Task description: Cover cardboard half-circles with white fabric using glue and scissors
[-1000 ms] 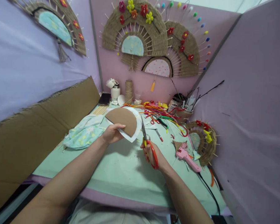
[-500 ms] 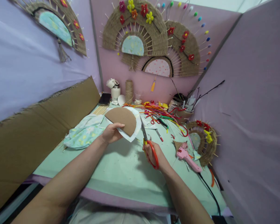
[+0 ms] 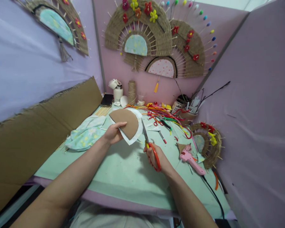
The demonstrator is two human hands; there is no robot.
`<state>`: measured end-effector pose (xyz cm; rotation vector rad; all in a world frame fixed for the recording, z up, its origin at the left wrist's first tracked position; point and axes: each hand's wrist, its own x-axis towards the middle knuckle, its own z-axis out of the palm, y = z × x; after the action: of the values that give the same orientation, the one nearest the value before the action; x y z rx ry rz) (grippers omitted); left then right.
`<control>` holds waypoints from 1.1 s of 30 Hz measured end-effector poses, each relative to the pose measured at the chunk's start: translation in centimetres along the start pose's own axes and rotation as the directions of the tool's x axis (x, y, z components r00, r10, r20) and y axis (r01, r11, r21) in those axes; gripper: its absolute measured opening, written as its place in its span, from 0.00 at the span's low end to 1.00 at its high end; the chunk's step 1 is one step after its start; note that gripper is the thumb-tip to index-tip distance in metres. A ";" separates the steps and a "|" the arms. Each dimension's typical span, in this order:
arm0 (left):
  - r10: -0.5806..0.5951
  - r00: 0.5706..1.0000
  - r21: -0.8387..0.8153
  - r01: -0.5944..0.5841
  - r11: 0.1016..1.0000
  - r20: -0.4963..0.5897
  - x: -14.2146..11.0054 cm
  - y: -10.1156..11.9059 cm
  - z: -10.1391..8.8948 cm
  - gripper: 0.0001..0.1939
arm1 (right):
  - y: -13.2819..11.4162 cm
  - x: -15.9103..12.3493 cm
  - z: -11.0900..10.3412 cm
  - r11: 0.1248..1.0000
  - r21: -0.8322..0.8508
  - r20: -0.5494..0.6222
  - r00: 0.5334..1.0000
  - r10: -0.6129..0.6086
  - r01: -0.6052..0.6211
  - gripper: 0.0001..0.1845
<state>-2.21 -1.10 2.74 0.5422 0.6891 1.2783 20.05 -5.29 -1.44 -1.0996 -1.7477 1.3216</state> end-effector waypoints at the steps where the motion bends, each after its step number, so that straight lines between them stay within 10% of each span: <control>1: -0.010 1.000 0.010 0.010 1.000 0.006 0.0 0.0 -0.1 0.23 | 0.0 0.0 0.0 1.000 0.006 0.009 1.000 -0.014 0.014 0.32; 33: -0.002 1.000 0.032 0.002 0.999 -0.013 -0.1 0.3 -0.3 0.22 | 0.0 0.1 -0.2 0.996 0.002 -0.026 0.995 0.094 -0.094 0.24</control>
<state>-2.60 -1.12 2.75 0.5598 0.7220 1.2717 20.14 -5.10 -1.44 -1.2065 -1.6942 1.3581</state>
